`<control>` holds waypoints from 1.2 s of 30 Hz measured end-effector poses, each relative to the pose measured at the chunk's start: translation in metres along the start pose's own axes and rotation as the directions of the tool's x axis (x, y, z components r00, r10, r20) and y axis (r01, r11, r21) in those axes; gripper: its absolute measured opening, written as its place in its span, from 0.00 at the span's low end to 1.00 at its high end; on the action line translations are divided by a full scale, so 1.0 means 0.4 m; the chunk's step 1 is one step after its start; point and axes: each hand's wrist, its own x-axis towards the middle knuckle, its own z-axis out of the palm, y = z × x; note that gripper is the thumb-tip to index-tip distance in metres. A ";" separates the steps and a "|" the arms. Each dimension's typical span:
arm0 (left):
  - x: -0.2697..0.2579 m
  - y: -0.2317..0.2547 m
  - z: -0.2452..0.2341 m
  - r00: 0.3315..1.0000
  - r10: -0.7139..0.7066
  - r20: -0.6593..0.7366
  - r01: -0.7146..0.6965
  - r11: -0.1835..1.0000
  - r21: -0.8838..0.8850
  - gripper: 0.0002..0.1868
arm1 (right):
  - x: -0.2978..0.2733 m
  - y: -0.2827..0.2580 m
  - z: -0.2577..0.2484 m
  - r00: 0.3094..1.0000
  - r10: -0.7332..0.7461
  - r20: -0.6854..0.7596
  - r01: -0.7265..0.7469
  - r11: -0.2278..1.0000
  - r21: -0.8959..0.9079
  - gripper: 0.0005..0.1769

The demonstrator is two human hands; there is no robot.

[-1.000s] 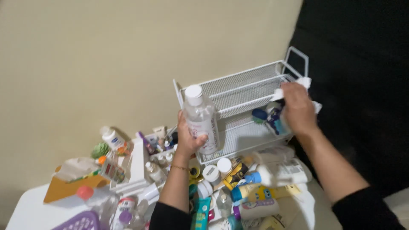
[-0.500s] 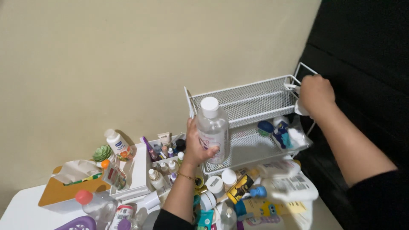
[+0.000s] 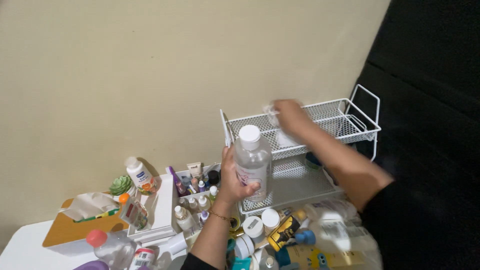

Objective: Organizing and wiping down various skin care and toiletry bottles on a desk and wire shelf.

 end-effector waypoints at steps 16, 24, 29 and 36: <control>-0.030 -0.024 0.024 0.997 -0.002 -0.079 0.000 1.000 -0.016 0.56 | -0.097 0.184 -0.358 0.826 -0.290 -0.483 0.107 0.923 -0.370 0.25; -0.127 -0.133 0.051 0.968 -0.164 -0.192 0.027 0.823 -0.567 0.62 | -0.161 0.083 -0.239 0.943 -0.275 -0.189 0.268 0.961 -0.064 0.21; -0.150 0.025 -0.044 0.971 -0.195 -0.137 0.107 0.871 -0.479 0.60 | -0.249 -0.107 -0.207 0.898 -0.396 -0.189 0.393 0.918 -0.055 0.22; -0.176 0.153 -0.038 0.993 -0.116 0.012 0.108 0.954 0.279 0.38 | -0.241 -0.216 -0.065 0.814 -0.570 -0.110 0.574 0.819 0.009 0.22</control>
